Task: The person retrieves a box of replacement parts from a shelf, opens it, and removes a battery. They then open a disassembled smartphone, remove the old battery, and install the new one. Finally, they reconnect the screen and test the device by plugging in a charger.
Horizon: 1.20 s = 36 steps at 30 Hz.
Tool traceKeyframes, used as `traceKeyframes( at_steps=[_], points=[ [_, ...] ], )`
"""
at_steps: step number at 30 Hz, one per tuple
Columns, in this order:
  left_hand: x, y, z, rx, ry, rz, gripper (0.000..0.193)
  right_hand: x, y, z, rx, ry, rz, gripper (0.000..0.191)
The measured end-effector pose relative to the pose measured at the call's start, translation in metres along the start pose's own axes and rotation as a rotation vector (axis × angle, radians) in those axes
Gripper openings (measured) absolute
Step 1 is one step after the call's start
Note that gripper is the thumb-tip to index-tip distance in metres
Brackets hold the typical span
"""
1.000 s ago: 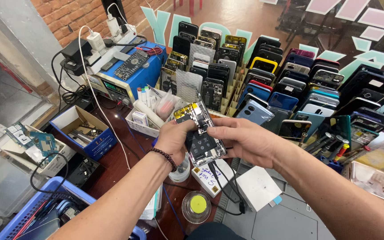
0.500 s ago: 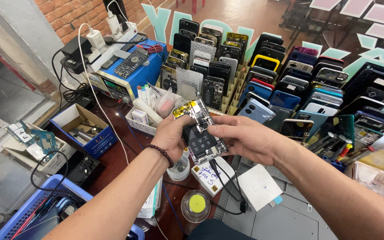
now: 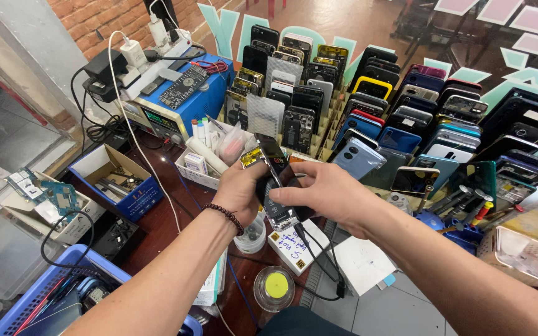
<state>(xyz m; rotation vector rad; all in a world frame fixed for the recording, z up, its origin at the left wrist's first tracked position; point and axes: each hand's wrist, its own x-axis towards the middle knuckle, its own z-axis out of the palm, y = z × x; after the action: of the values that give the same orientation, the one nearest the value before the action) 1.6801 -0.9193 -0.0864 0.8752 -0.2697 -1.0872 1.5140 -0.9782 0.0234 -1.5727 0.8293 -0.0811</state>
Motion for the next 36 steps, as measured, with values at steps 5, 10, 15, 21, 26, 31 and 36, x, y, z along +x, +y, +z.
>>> traceKeyframes(
  at_steps=[5,10,15,21,26,31,36],
  points=[
    [-0.003,0.004,-0.006,-0.011,-0.106,-0.033,0.023,-0.010,-0.008,0.011,-0.273,0.102,-0.109,0.050],
    [-0.002,0.004,-0.005,-0.004,-0.082,-0.032,0.023,-0.013,-0.011,0.013,-0.286,0.096,-0.167,0.055],
    [0.000,0.003,-0.007,-0.003,-0.056,-0.033,0.022,-0.010,-0.008,0.012,-0.316,0.112,-0.151,0.056],
    [0.003,0.004,-0.010,0.019,0.001,-0.025,0.019,-0.001,-0.006,0.012,-0.277,0.083,-0.136,0.059],
    [-0.001,0.011,-0.017,-0.009,0.042,0.022,0.020,0.008,-0.007,0.018,-0.279,0.047,-0.155,0.069],
    [-0.007,0.019,-0.025,-0.074,0.073,0.099,0.023,0.020,-0.017,0.025,-0.365,0.018,-0.151,0.085],
    [-0.021,0.030,-0.042,-0.107,0.145,0.119,0.024,0.028,-0.021,0.045,-0.372,-0.060,-0.162,0.082]
  ],
)
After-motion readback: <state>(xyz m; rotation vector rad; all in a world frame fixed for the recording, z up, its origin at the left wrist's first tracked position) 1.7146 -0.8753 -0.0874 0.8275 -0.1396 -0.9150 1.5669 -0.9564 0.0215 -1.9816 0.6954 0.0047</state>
